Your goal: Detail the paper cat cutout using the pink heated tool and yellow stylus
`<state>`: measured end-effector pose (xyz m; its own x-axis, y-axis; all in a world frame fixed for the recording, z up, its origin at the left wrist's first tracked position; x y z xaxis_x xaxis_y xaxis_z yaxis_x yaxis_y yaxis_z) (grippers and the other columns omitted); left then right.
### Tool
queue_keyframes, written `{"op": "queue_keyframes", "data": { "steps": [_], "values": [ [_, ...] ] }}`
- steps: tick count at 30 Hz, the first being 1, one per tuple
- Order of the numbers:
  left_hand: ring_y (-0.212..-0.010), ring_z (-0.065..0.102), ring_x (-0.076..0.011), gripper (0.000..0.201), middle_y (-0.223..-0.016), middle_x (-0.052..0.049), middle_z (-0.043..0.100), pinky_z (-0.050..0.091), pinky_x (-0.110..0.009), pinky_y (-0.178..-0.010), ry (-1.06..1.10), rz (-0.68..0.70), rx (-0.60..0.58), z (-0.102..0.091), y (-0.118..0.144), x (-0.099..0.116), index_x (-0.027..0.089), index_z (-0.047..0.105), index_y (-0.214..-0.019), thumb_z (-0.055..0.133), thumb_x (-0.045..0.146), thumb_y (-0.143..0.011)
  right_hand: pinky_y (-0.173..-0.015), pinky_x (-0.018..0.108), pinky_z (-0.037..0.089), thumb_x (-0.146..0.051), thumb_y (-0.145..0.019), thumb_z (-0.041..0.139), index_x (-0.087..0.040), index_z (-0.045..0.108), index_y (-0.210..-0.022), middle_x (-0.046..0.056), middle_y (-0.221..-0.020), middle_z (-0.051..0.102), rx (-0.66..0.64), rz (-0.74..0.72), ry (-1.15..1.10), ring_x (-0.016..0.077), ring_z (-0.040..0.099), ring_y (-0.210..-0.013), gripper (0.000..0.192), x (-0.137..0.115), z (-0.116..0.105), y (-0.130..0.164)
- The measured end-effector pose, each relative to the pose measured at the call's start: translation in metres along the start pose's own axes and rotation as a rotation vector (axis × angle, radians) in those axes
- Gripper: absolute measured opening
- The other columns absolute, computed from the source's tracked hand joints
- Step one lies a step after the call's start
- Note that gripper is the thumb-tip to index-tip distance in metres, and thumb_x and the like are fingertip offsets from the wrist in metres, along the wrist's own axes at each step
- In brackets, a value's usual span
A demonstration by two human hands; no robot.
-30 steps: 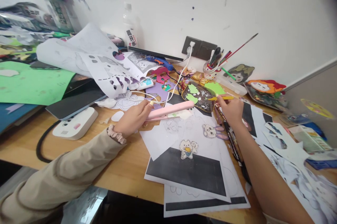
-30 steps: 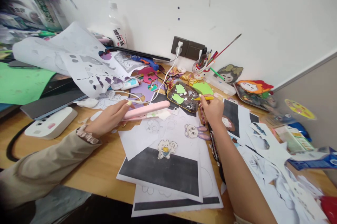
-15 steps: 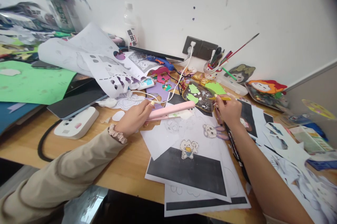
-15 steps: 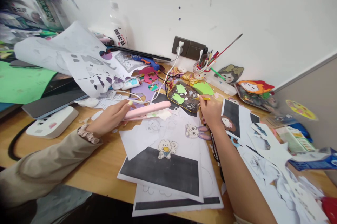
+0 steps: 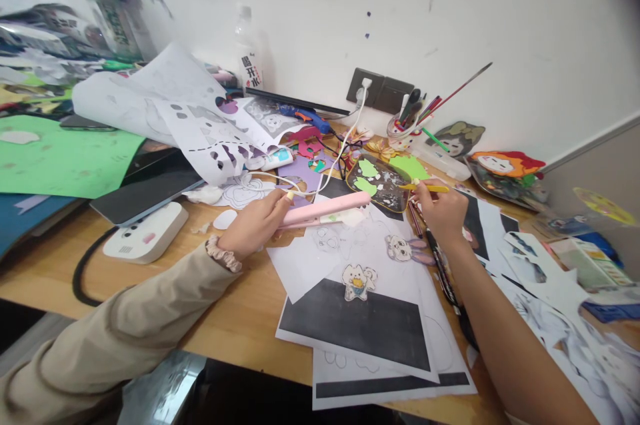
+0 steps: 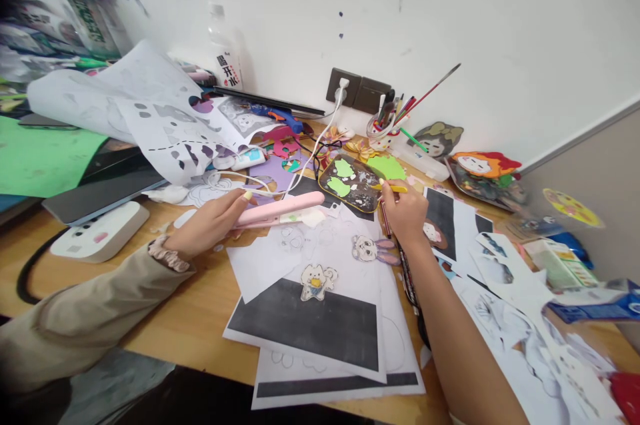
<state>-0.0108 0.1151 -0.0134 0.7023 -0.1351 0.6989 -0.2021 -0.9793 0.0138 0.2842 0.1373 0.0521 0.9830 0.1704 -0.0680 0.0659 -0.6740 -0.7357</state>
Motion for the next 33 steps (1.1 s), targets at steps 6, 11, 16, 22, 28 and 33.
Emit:
{"op": "queue_keyframes", "data": {
  "steps": [6,11,16,22,28,33],
  "values": [
    [-0.047,0.046,-0.0138,0.029,-0.047,0.005,0.047,0.029,-0.024,-0.049,-0.004,-0.017,-0.002,-0.001,0.000,0.003,0.021,0.038,-0.074,0.018,0.040,-0.082,-0.059,0.022,0.042,-0.026,-0.075,0.047,-0.017,0.060,-0.072,0.002,-0.069,0.065,0.054,-0.077,-0.057,0.0138,0.060,-0.068,0.016,-0.033,-0.046,0.017],
    [-0.045,0.045,-0.0134,0.029,-0.048,0.004,0.047,0.029,-0.024,-0.049,-0.035,-0.017,-0.019,0.000,0.000,0.004,0.020,0.041,-0.077,0.017,0.038,-0.082,-0.060,0.021,0.044,-0.014,-0.070,0.053,-0.018,0.059,-0.073,-0.001,-0.065,0.063,0.064,-0.191,-0.211,0.0116,0.059,-0.065,0.007,-0.077,-0.089,0.042],
    [-0.050,0.047,-0.0143,0.035,-0.054,0.002,0.050,0.030,-0.024,-0.050,-0.044,-0.026,0.005,-0.001,0.000,-0.001,0.020,0.043,-0.083,0.017,0.043,-0.082,-0.062,0.020,0.045,-0.008,-0.067,0.057,-0.015,0.057,-0.077,0.002,-0.069,0.064,0.025,-0.410,-0.282,0.0110,0.059,-0.067,0.012,-0.130,-0.098,0.059],
    [-0.051,0.047,-0.0140,0.034,-0.055,0.002,0.049,0.031,-0.024,-0.050,-0.051,-0.017,0.010,0.000,0.000,-0.001,0.021,0.042,-0.082,0.017,0.043,-0.082,-0.060,0.024,0.049,-0.003,-0.063,0.060,-0.008,0.055,-0.083,0.008,-0.071,0.064,-0.061,-0.616,-0.453,0.0130,0.059,-0.066,0.021,-0.176,-0.087,0.066],
    [-0.051,0.047,-0.0143,0.034,-0.053,0.002,0.049,0.032,-0.024,-0.052,-0.050,-0.027,-0.007,0.001,0.000,0.001,0.020,0.042,-0.080,0.016,0.043,-0.082,-0.058,0.027,0.050,-0.002,-0.060,0.062,-0.006,0.054,-0.086,0.010,-0.071,0.064,-0.037,-0.693,-0.440,0.0152,0.058,-0.066,0.028,-0.182,-0.080,0.073],
    [-0.051,0.047,-0.0143,0.034,-0.054,0.002,0.048,0.032,-0.024,-0.051,-0.072,-0.037,0.002,0.000,0.000,0.000,0.021,0.041,-0.077,0.016,0.043,-0.081,-0.058,0.027,0.050,-0.002,-0.059,0.062,-0.006,0.054,-0.085,0.009,-0.071,0.063,-0.039,-0.659,-0.450,0.0149,0.058,-0.066,0.028,-0.179,-0.078,0.072]
  ]
}}
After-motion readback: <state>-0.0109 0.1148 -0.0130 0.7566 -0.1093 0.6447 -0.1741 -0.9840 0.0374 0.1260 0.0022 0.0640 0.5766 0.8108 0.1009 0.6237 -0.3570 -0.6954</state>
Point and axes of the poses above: each hand's wrist, its own y-axis away from the middle knuckle, its own z-axis out of the palm, x = y × z, the point moved 9 cm from there along -y, towards the middle knuckle
